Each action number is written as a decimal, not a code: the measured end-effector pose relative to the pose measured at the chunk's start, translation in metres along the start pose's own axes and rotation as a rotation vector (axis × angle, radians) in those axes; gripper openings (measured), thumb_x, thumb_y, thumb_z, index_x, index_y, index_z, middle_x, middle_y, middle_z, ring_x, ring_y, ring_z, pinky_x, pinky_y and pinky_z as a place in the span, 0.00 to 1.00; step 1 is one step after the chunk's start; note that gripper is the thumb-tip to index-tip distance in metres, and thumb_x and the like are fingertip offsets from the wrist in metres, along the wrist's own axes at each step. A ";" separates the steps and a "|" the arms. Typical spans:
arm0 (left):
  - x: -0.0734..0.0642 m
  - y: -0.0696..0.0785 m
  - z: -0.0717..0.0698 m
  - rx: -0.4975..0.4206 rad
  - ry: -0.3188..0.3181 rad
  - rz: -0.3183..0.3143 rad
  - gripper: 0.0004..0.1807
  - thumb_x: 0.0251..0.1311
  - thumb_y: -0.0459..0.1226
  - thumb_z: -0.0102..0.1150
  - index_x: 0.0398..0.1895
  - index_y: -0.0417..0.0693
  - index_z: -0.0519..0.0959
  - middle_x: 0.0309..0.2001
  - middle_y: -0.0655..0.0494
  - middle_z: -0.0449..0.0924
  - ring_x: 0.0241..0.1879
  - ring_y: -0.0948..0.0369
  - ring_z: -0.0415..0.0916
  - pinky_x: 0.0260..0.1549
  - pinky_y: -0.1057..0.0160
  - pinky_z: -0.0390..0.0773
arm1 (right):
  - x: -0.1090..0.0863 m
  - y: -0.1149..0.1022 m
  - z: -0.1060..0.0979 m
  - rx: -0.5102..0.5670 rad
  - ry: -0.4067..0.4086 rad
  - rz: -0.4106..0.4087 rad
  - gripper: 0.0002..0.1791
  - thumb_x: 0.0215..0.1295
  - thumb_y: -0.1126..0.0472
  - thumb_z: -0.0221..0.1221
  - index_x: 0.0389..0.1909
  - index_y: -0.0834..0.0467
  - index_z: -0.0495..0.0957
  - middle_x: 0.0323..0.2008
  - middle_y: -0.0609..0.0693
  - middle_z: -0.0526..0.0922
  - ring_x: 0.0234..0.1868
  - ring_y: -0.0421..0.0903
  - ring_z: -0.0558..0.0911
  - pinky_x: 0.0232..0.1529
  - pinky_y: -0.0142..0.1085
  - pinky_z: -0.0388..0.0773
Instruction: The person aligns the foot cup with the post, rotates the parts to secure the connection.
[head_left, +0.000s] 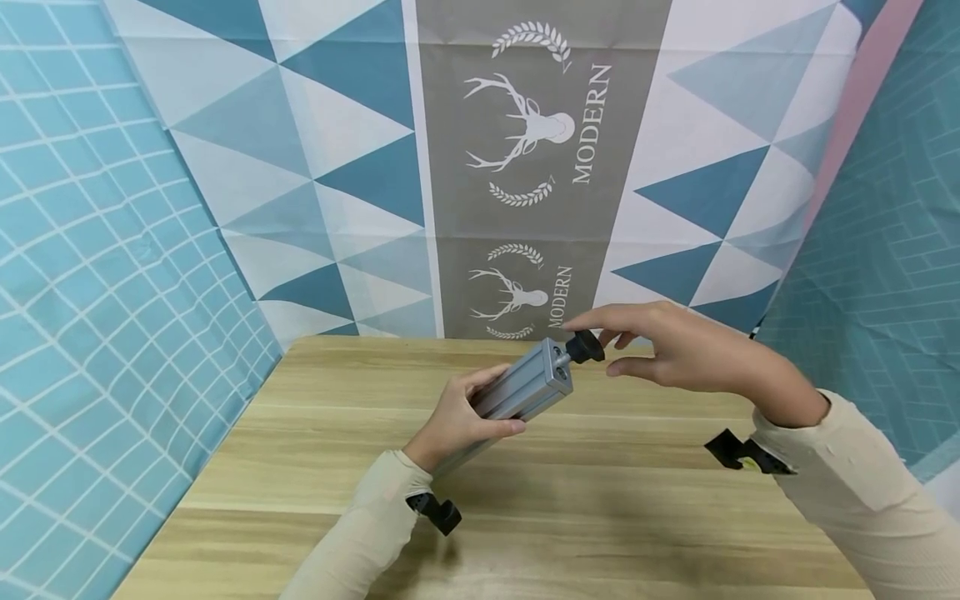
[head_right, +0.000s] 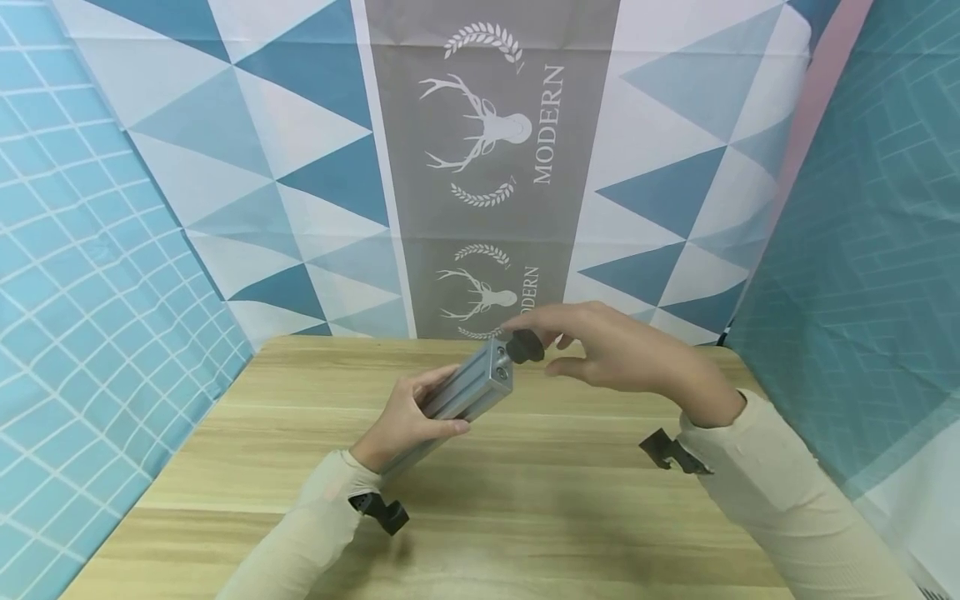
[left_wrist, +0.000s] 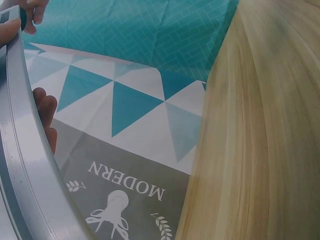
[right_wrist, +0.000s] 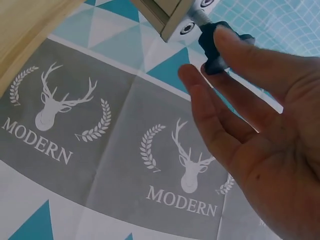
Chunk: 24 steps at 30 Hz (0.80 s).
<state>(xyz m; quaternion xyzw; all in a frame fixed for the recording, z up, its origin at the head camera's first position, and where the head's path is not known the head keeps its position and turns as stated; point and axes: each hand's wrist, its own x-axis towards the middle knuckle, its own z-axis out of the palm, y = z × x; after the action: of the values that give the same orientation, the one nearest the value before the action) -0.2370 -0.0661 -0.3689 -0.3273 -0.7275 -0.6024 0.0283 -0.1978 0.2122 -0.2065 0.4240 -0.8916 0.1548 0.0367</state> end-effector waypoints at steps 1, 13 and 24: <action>0.000 0.001 0.000 -0.002 -0.004 -0.001 0.37 0.42 0.35 0.76 0.62 0.51 0.75 0.52 0.52 0.81 0.45 0.58 0.77 0.42 0.61 0.75 | 0.000 0.000 0.000 -0.002 0.007 -0.001 0.38 0.55 0.70 0.67 0.66 0.47 0.68 0.59 0.46 0.76 0.46 0.41 0.82 0.41 0.35 0.79; 0.002 -0.005 0.000 -0.001 -0.015 0.045 0.37 0.43 0.40 0.76 0.62 0.51 0.75 0.51 0.51 0.81 0.44 0.57 0.78 0.41 0.60 0.75 | 0.009 -0.005 0.016 0.027 0.161 0.258 0.15 0.65 0.44 0.59 0.30 0.51 0.82 0.20 0.38 0.79 0.22 0.37 0.75 0.26 0.36 0.72; 0.002 -0.005 0.000 0.001 -0.015 0.004 0.38 0.42 0.39 0.76 0.62 0.53 0.75 0.52 0.53 0.80 0.45 0.57 0.77 0.42 0.59 0.75 | 0.000 -0.005 0.004 0.032 -0.039 0.253 0.30 0.65 0.43 0.58 0.62 0.55 0.73 0.50 0.49 0.82 0.45 0.45 0.82 0.42 0.46 0.78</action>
<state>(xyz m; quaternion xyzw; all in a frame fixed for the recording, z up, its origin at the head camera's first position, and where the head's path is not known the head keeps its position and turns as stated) -0.2411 -0.0654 -0.3723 -0.3334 -0.7274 -0.5993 0.0243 -0.1941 0.2081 -0.2087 0.3117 -0.9359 0.1642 -0.0071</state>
